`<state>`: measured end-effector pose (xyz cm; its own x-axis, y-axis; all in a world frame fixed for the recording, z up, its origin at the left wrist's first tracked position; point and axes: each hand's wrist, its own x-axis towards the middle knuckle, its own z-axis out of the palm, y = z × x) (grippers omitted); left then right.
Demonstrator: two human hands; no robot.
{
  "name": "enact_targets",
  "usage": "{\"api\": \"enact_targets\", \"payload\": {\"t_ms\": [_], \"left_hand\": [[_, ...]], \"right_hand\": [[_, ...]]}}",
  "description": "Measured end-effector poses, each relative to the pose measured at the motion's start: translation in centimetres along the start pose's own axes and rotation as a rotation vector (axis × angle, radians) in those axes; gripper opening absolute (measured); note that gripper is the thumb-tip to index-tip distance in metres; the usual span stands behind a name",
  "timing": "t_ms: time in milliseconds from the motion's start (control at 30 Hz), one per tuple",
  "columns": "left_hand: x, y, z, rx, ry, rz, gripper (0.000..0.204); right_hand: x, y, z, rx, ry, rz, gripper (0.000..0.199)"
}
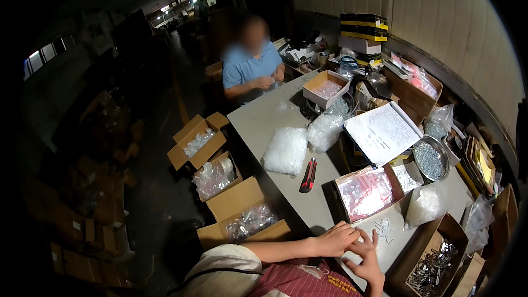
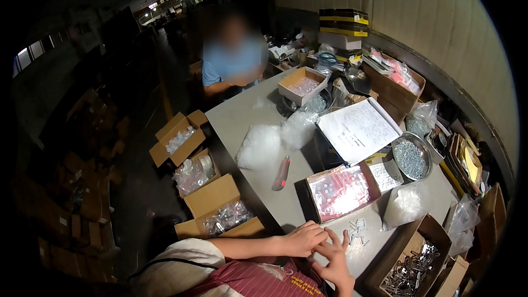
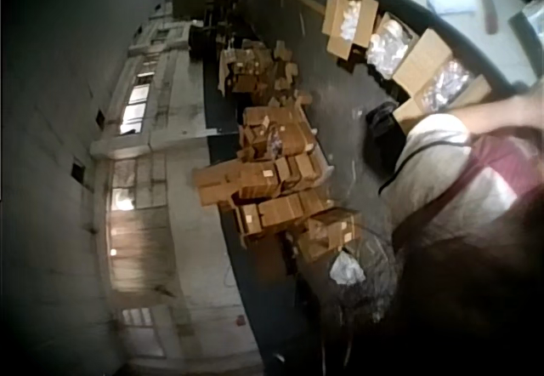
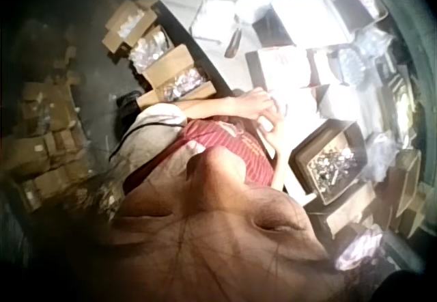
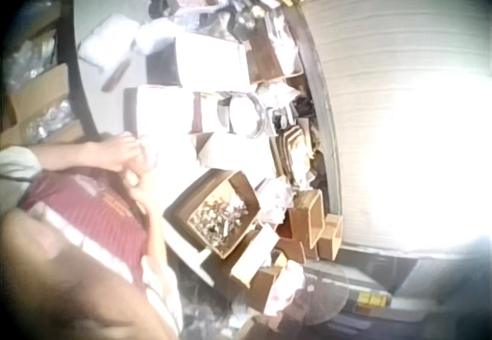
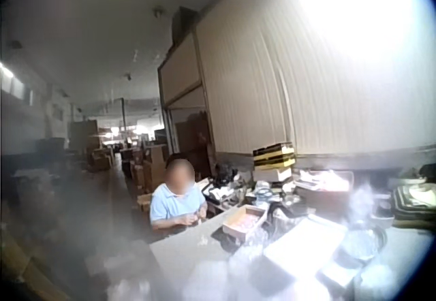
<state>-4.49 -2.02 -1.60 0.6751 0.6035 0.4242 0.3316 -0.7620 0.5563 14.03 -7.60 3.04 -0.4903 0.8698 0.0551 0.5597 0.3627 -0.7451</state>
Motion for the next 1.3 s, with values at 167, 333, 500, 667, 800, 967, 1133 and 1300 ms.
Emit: {"api": "enact_targets", "payload": {"t_ms": [167, 333, 500, 667, 800, 967, 1133, 1300], "left_hand": [[0.3, -0.2, 1.7, -0.074, -0.048, -0.265, 0.025], [0.3, 0.3, 3.1, -0.234, -0.088, -0.376, 0.026], [2.5, 0.7, 5.3, -0.318, -0.107, -0.347, 0.028], [5.2, 0.2, 7.1, -0.310, -0.136, -0.235, 0.027], [5.9, -0.2, 7.6, -0.343, -0.159, -0.231, 0.024], [5.6, -1.6, 8.0, -0.314, -0.232, -0.231, 0.015], [6.7, -1.0, 6.2, -0.243, -0.164, -0.209, 0.017], [6.7, -1.0, 7.1, -0.428, -0.203, -0.350, 0.020]], "right_hand": [[-2.3, 3.6, -2.5, 0.212, 0.509, 0.472, 0.036], [-5.9, 14.1, -1.8, -0.424, 0.335, 0.786, 0.119], [-4.6, 17.5, -0.4, -0.368, 0.451, 0.653, 0.110], [-0.8, 15.7, -1.6, -0.219, 0.480, 0.575, 0.066], [-1.2, 15.4, -1.6, -0.392, 0.537, 0.431, 0.021], [-2.7, 16.3, -1.7, -0.432, 0.548, 0.513, 0.014], [-4.4, 16.1, -2.4, -0.117, 0.803, 0.526, 0.027], [-5.2, 12.9, -2.7, 0.519, 0.920, 0.556, 0.024]]}}
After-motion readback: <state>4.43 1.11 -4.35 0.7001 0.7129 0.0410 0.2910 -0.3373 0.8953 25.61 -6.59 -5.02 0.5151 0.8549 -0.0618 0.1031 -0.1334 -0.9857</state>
